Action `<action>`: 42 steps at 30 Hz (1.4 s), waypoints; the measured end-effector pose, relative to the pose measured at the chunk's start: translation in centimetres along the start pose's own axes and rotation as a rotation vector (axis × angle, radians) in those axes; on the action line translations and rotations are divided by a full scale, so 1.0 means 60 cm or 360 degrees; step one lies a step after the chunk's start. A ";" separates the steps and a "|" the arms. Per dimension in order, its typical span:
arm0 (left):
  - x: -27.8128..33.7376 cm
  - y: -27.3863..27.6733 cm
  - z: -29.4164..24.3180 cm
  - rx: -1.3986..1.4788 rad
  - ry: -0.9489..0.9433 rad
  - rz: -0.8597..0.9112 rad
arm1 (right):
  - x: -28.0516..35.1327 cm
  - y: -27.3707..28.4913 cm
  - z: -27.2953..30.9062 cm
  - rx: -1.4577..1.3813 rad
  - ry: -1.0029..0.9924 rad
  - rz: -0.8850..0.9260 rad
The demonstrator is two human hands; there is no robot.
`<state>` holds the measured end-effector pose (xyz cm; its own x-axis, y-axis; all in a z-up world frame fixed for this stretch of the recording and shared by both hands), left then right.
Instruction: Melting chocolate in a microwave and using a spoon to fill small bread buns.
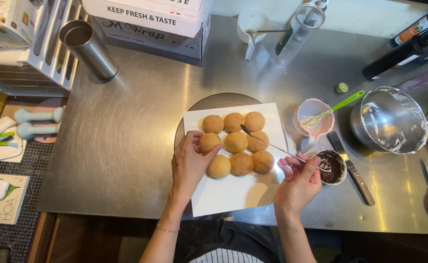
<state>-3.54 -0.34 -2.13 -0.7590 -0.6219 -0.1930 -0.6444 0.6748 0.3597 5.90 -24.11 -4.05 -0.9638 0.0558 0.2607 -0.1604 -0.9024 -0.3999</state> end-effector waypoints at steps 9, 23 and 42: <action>0.009 -0.019 0.018 -0.0010 -0.0280 -0.0051 | -0.022 0.097 0.041 -0.0051 0.0178 -0.0207; 0.047 -0.001 0.027 0.0104 -0.0318 -0.0045 | -0.085 0.311 0.083 0.1703 0.0926 -0.0526; 0.065 -0.008 -0.012 -0.0597 -0.0410 0.0287 | -0.171 0.407 -0.004 0.0591 0.0315 -0.0628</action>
<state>-6.14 -3.38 -2.40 -0.8843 -0.3579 -0.2999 -0.4584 0.5434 0.7032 11.83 -46.62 -16.72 -0.8734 0.4652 0.1441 -0.4648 -0.8846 0.0389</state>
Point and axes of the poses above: each hand's wrist, its own x-axis away from the middle knuckle, its own y-axis out of the back of the hand, z = x × y, the point moved 2 cm from there along -x, towards the middle knuckle, and after that the axes turned 15 degrees about -y, right-handed, at the moved point
